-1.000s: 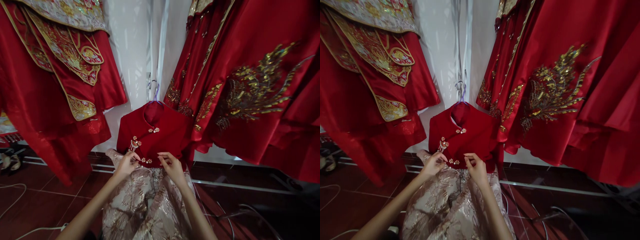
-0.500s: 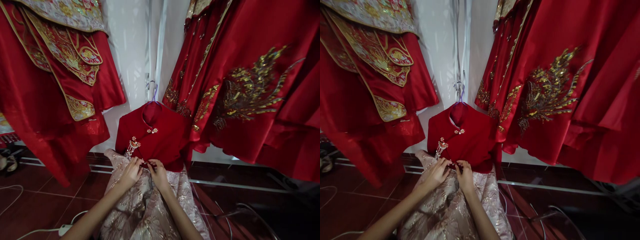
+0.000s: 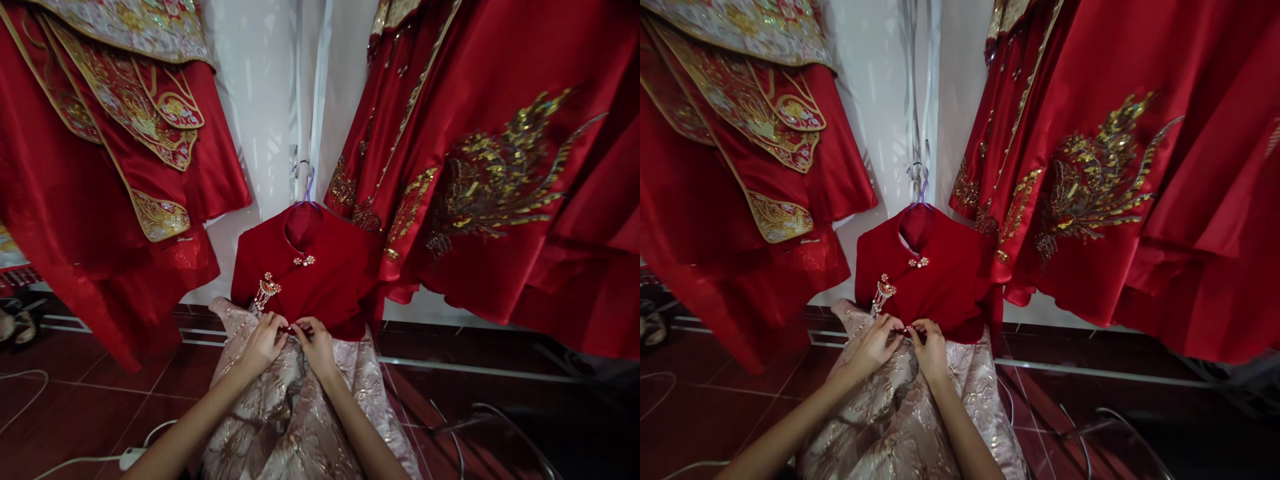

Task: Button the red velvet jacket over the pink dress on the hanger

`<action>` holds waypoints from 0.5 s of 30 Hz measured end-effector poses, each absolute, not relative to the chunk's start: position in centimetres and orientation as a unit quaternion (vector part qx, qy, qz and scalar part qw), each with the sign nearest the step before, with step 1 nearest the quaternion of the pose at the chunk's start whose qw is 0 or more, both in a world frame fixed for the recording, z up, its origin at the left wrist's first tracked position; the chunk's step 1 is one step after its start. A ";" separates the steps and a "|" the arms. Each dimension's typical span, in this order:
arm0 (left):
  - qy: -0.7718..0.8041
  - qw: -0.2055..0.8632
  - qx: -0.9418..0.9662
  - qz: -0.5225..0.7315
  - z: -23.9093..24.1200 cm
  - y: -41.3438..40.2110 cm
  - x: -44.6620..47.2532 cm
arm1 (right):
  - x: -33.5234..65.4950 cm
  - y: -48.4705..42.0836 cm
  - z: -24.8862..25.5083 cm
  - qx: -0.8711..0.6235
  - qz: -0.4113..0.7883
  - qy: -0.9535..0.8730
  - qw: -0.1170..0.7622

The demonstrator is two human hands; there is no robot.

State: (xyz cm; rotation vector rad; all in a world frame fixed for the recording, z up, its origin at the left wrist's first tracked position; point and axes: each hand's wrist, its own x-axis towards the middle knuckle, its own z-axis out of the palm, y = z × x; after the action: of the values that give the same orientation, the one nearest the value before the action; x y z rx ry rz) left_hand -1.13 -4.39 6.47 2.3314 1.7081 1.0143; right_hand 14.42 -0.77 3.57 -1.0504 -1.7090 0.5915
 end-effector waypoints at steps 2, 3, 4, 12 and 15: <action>0.555 0.043 0.760 0.335 6.9 -4.5 -1.1 | 14.6 -0.9 3.7 -0.428 0.265 -0.702 0.503; 0.552 0.046 0.761 0.336 7.0 -4.5 -1.1 | 14.6 -0.9 3.7 -0.425 0.276 -0.700 0.502; 0.549 0.051 0.763 0.337 7.2 -4.5 -1.2 | 14.7 -1.0 3.7 -0.421 0.286 -0.698 0.503; 0.535 0.118 0.750 0.372 7.4 -4.3 -1.5 | 14.7 -0.9 3.6 -0.409 0.345 -0.668 0.516; 0.543 0.132 0.732 0.390 7.5 -4.5 -1.3 | 14.8 -1.1 3.5 -0.407 0.361 -0.662 0.516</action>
State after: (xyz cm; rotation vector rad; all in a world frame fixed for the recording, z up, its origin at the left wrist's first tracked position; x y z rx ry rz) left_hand -1.28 -4.54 7.52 2.1245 1.5772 1.1316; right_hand 14.79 -1.06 3.54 -0.9776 -1.5893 0.8676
